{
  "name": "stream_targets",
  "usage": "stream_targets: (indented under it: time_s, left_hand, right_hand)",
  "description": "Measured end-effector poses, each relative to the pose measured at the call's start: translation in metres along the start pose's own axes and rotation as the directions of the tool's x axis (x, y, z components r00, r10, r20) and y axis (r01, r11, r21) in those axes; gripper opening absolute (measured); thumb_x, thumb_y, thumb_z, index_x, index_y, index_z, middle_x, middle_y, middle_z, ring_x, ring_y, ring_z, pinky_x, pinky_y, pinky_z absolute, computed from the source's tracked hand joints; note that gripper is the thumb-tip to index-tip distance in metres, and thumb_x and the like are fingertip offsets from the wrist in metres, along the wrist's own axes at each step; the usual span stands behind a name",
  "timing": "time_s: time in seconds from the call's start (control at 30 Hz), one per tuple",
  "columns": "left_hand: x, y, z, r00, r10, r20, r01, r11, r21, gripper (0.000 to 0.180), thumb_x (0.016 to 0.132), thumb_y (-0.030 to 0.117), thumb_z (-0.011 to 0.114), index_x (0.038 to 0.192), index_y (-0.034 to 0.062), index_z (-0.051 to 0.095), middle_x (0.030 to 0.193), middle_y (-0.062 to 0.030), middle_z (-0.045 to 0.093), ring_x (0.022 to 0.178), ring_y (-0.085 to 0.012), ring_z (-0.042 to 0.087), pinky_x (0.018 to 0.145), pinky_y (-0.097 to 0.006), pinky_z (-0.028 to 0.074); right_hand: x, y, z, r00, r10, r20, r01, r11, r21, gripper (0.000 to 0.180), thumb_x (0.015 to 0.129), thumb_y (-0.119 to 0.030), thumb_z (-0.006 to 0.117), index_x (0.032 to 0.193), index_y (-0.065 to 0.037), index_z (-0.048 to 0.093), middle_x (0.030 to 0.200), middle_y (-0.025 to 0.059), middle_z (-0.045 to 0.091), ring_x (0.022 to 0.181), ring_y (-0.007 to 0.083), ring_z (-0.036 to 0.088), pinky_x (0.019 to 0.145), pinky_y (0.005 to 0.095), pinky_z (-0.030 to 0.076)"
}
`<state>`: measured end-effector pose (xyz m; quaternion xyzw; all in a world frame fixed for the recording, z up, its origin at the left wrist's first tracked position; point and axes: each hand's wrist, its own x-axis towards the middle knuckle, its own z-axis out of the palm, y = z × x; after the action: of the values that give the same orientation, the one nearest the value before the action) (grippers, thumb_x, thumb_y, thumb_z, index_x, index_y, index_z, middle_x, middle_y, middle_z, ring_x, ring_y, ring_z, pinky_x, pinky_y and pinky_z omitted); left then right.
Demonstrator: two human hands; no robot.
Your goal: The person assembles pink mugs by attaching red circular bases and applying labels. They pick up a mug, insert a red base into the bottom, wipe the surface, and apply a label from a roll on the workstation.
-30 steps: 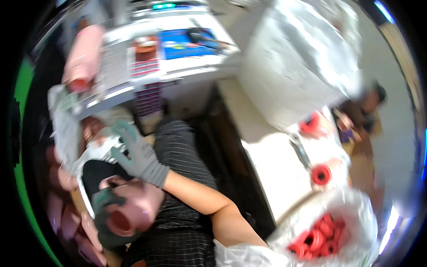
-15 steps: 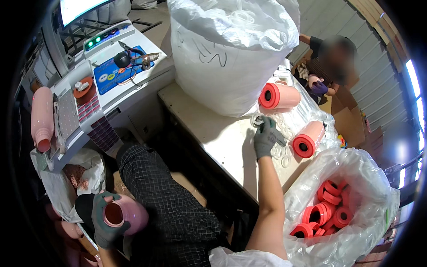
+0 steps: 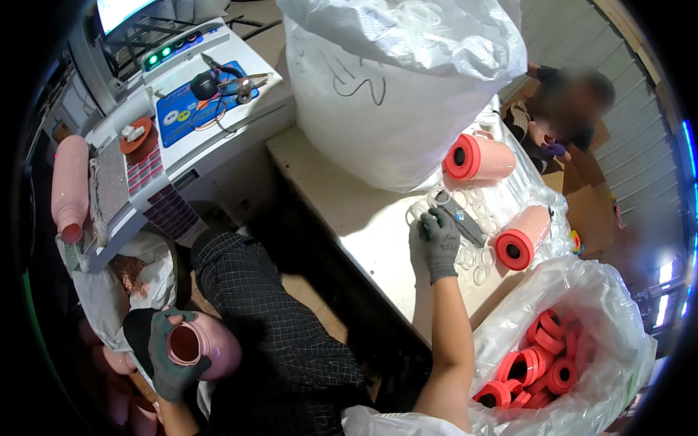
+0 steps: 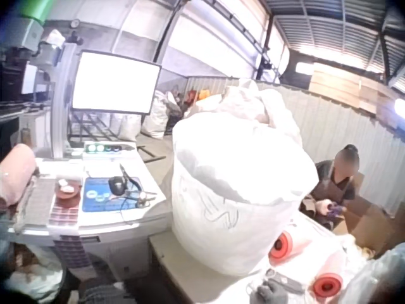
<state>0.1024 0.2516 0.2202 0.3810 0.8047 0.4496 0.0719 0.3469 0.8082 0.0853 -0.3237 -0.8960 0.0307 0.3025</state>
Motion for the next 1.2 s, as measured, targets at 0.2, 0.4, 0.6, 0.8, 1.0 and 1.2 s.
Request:
stream_targets:
  time_s: [0.2, 0.4, 0.6, 0.8, 1.0, 1.2]
  left_hand:
    - [-0.009, -0.004, -0.012, 0.996, -0.078, -0.038, 0.079, 0.996, 0.033, 0.076, 0.054, 0.025, 0.093, 0.123, 0.0107, 0.063, 0.115, -0.0117, 0.060, 0.113, -0.0337, 0.056, 0.101, -0.048, 0.047]
    - [-0.007, -0.007, -0.007, 0.979, 0.166, -0.116, -0.143, 0.972, 0.185, 0.123, 0.061, 0.030, 0.103, 0.156, 0.0026, 0.031, 0.134, -0.0175, 0.046, 0.123, -0.0334, 0.052, 0.104, -0.046, 0.047]
    - [-0.018, 0.004, -0.007, 0.938, 0.331, -0.100, -0.276, 0.890, 0.364, 0.102, 0.071, 0.039, 0.094, 0.156, 0.0130, 0.043, 0.134, -0.0163, 0.053, 0.117, -0.0390, 0.059, 0.095, -0.049, 0.056]
    - [-0.033, 0.010, -0.035, 0.970, 0.192, -0.146, -0.120, 0.909, 0.399, 0.049, 0.071, 0.039, 0.087, 0.108, 0.0113, 0.069, 0.111, -0.0065, 0.064, 0.112, -0.0334, 0.062, 0.089, -0.045, 0.060]
    - [-0.043, -0.003, -0.039, 0.975, 0.204, -0.092, -0.155, 0.911, 0.382, 0.033, 0.071, 0.038, 0.086, 0.089, 0.0141, 0.070, 0.101, -0.0043, 0.061, 0.111, -0.0302, 0.062, 0.100, -0.054, 0.053]
    - [-0.045, 0.011, -0.046, 0.963, 0.261, -0.071, -0.175, 0.801, 0.572, 0.031, 0.075, 0.038, 0.082, 0.093, 0.0136, 0.073, 0.106, -0.0037, 0.064, 0.111, -0.0271, 0.063, 0.098, -0.057, 0.050]
  right_hand:
    - [0.004, -0.032, -0.032, 0.983, -0.125, -0.135, 0.105, 0.984, -0.144, 0.021, 0.082, -0.011, 0.080, 0.102, -0.009, 0.076, 0.111, 0.0127, 0.073, 0.095, 0.0333, 0.071, 0.083, 0.0430, 0.057]
    - [0.009, -0.137, -0.036, 0.973, 0.224, -0.059, -0.128, 0.733, 0.668, 0.015, 0.103, -0.004, 0.065, 0.117, -0.002, 0.069, 0.095, 0.0035, 0.069, 0.078, 0.0103, 0.060, 0.070, 0.0249, 0.049]
    - [0.008, -0.409, -0.075, 0.653, -0.745, 0.135, 0.218, 0.356, 0.909, 0.019, 0.086, -0.014, 0.076, 0.105, -0.009, 0.075, 0.100, 0.0098, 0.068, 0.088, 0.0257, 0.068, 0.078, 0.0374, 0.054]
    - [-0.013, -0.450, -0.063, 0.396, -0.903, -0.165, 0.611, 0.125, 0.782, 0.027, 0.081, -0.025, 0.074, 0.102, -0.007, 0.075, 0.114, 0.0110, 0.069, 0.102, 0.0265, 0.070, 0.091, 0.0449, 0.057]
    - [-0.030, -0.456, -0.087, 0.360, -0.932, 0.044, 0.574, 0.258, 0.777, 0.047, 0.075, -0.049, 0.083, 0.104, -0.013, 0.072, 0.120, 0.0026, 0.067, 0.112, 0.0262, 0.062, 0.106, 0.0554, 0.043]
    - [-0.039, -0.447, -0.084, 0.284, -0.950, 0.128, 0.548, 0.270, 0.791, 0.036, 0.081, -0.039, 0.079, 0.101, -0.011, 0.067, 0.106, 0.0063, 0.060, 0.098, 0.0273, 0.058, 0.082, 0.0430, 0.044]
